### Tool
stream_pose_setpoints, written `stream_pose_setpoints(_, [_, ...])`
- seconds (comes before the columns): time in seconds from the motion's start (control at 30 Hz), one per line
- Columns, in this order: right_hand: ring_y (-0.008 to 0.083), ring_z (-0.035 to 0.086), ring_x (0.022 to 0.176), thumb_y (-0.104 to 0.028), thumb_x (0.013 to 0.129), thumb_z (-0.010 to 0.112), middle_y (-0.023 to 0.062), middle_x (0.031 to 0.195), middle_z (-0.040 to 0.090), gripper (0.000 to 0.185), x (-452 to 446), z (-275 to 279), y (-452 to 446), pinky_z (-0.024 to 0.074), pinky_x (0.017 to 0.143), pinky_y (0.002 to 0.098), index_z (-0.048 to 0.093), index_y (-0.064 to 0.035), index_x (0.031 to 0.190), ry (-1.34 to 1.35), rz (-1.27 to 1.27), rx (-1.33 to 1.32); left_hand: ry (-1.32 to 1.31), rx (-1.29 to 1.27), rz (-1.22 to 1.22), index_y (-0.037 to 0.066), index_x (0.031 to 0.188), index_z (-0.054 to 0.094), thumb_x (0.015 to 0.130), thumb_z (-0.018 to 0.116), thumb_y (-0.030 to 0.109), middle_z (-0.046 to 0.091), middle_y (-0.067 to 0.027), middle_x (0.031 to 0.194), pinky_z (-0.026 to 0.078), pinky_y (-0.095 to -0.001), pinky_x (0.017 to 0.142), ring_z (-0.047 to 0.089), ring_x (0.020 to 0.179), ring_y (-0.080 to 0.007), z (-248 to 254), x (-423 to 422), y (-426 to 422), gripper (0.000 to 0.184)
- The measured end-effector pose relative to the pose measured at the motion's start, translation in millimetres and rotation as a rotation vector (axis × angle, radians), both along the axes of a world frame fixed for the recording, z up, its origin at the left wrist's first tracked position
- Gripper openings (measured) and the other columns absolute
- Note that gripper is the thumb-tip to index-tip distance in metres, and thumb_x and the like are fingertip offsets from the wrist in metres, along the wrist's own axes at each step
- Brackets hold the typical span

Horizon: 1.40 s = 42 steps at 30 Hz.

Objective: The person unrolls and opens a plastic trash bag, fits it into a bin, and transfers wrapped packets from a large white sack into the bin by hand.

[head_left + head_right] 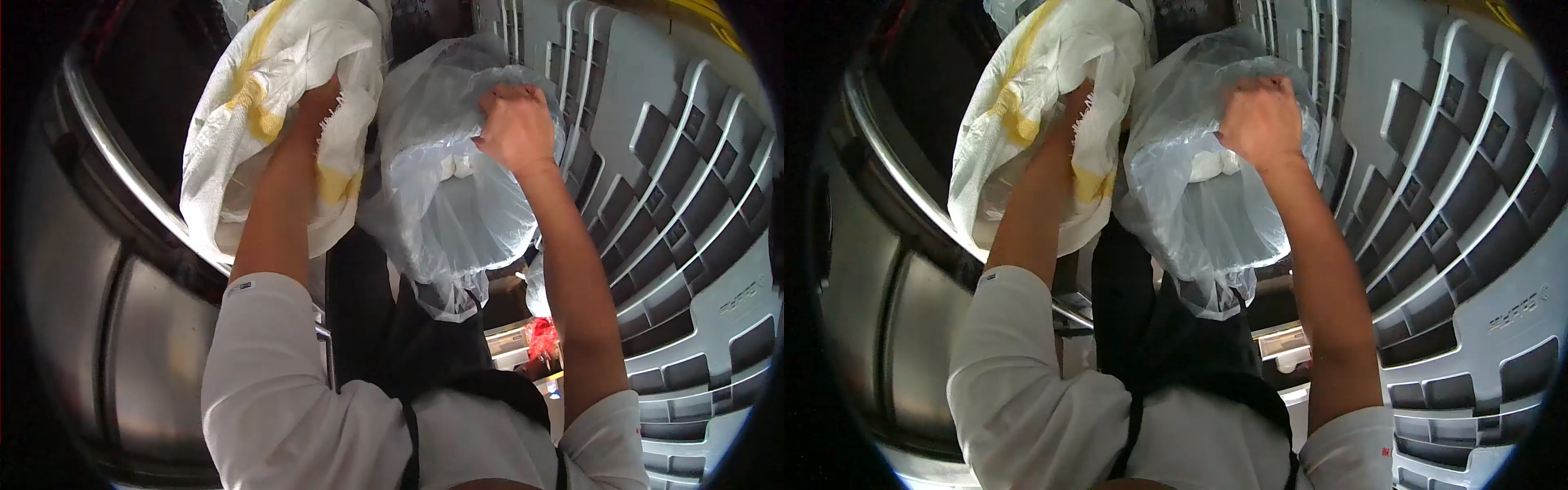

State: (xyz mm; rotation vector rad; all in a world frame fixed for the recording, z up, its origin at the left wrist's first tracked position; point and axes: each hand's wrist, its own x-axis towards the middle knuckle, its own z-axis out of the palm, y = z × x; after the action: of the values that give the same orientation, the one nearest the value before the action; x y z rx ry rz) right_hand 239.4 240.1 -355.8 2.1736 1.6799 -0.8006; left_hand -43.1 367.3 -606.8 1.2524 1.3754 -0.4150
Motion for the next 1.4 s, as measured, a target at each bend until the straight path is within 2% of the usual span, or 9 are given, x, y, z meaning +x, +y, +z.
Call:
stream_pose_setpoints(0.3, [0.0285, 0.064, 0.093, -0.025, 0.055, 0.080, 0.0081, 0.090, 0.066, 0.033, -5, 2, -5, 0.0437, 0.093, 0.0420, 0.072, -0.0097, 0.084, -0.031, 0.013, -0.022, -0.185, -0.128, 0.486, 0.003, 0.121, 0.058, 0.084, 0.067, 0.033, 0.064, -0.0168, 0.117, 0.045, -0.0414, 0.095, 0.060, 0.111, -0.0314, -18, 18, -7, 0.048])
stream_pose_setpoints(0.73, [0.0303, 0.066, 0.091, -0.038, 0.069, 0.078, 0.0114, 0.090, 0.069, 0.033, -3, 12, 6, 0.0453, 0.088, 0.0425, 0.072, -0.0086, 0.082, -0.024, 0.045, -0.075, -0.257, -0.276, 0.668, 0.002, 0.114, 0.060, 0.083, 0.069, 0.031, 0.067, -0.0164, 0.110, 0.047, -0.0411, 0.092, 0.062, 0.107, -0.0302, 44, 23, -21, 0.043])
stream_pose_setpoints(1.03, [0.0302, 0.065, 0.105, -0.061, 0.077, 0.069, 0.0129, 0.104, 0.071, 0.059, -3, 21, 8, 0.0426, 0.096, 0.0476, 0.072, -0.0062, 0.098, 0.000, 0.065, -0.174, -0.384, -0.420, 0.766, 0.002, 0.110, 0.062, 0.082, 0.071, 0.030, 0.068, -0.0161, 0.105, 0.048, -0.0408, 0.089, 0.063, 0.105, -0.0294, 93, -35, -18, 0.040])
stream_pose_setpoints(1.07, [0.0307, 0.063, 0.108, -0.061, 0.077, 0.069, 0.0140, 0.107, 0.070, 0.060, -4, 18, 7, 0.0413, 0.097, 0.0489, 0.071, -0.0066, 0.103, 0.006, 0.066, -0.158, -0.396, -0.402, 0.757, 0.002, 0.109, 0.062, 0.082, 0.071, 0.030, 0.069, -0.0161, 0.104, 0.048, -0.0408, 0.089, 0.063, 0.105, -0.0293, 103, -45, -14, 0.040])
stream_pose_setpoints(1.13, [0.0318, 0.060, 0.114, -0.060, 0.077, 0.070, 0.0162, 0.113, 0.068, 0.063, -3, 10, 1, 0.0387, 0.101, 0.0517, 0.068, -0.0075, 0.113, 0.013, 0.062, -0.117, -0.128, 0.184, 0.341, 0.003, 0.103, 0.062, 0.081, 0.070, 0.022, 0.069, -0.0156, 0.096, 0.049, -0.0409, 0.084, 0.065, 0.099, -0.0275, 152, -57, -17, 0.029])
stream_pose_setpoints(1.2, [0.0322, 0.054, 0.122, -0.061, 0.076, 0.070, 0.0181, 0.124, 0.062, 0.068, -4, 21, -1, 0.0343, 0.104, 0.0539, 0.064, -0.0094, 0.121, 0.024, 0.097, -0.102, 0.173, 0.618, -0.201, 0.007, 0.101, 0.063, 0.077, 0.069, 0.010, 0.069, -0.0159, 0.091, 0.049, -0.0413, 0.081, 0.067, 0.091, -0.0284, 242, -58, -28, 0.025])
stream_pose_setpoints(1.3, [0.0315, 0.048, 0.127, -0.065, 0.074, 0.070, 0.0173, 0.133, 0.055, 0.081, -12, 30, -17, 0.0301, 0.104, 0.0580, 0.056, -0.0113, 0.132, -0.142, 0.041, 0.203, 0.077, 0.603, 0.085, 0.008, 0.094, 0.062, 0.073, 0.073, 0.014, 0.068, -0.0147, 0.086, 0.050, -0.0406, 0.079, 0.067, 0.084, -0.0285, 310, -69, -40, 0.025])
stream_pose_setpoints(1.33, [0.0311, 0.046, 0.128, -0.067, 0.072, 0.070, 0.0164, 0.135, 0.053, 0.086, -20, 30, -32, 0.0291, 0.103, 0.0594, 0.053, -0.0119, 0.136, -0.216, 0.001, 0.338, 0.223, 0.565, 0.101, 0.008, 0.087, 0.058, 0.070, 0.078, 0.020, 0.068, -0.0125, 0.085, 0.050, -0.0390, 0.078, 0.065, 0.080, -0.0262, 347, -58, -39, 0.029])
stream_pose_setpoints(1.4, [0.0345, 0.046, 0.127, -0.063, 0.071, 0.074, 0.0170, 0.136, 0.051, 0.086, -41, 48, -51, 0.0297, 0.105, 0.0554, 0.051, -0.0122, 0.137, -0.025, -0.204, 0.734, 0.220, 0.718, 0.051, 0.006, 0.078, 0.055, 0.069, 0.081, 0.024, 0.067, -0.0094, 0.076, 0.052, -0.0367, 0.072, 0.064, 0.071, -0.0213, 389, -56, -41, 0.032])
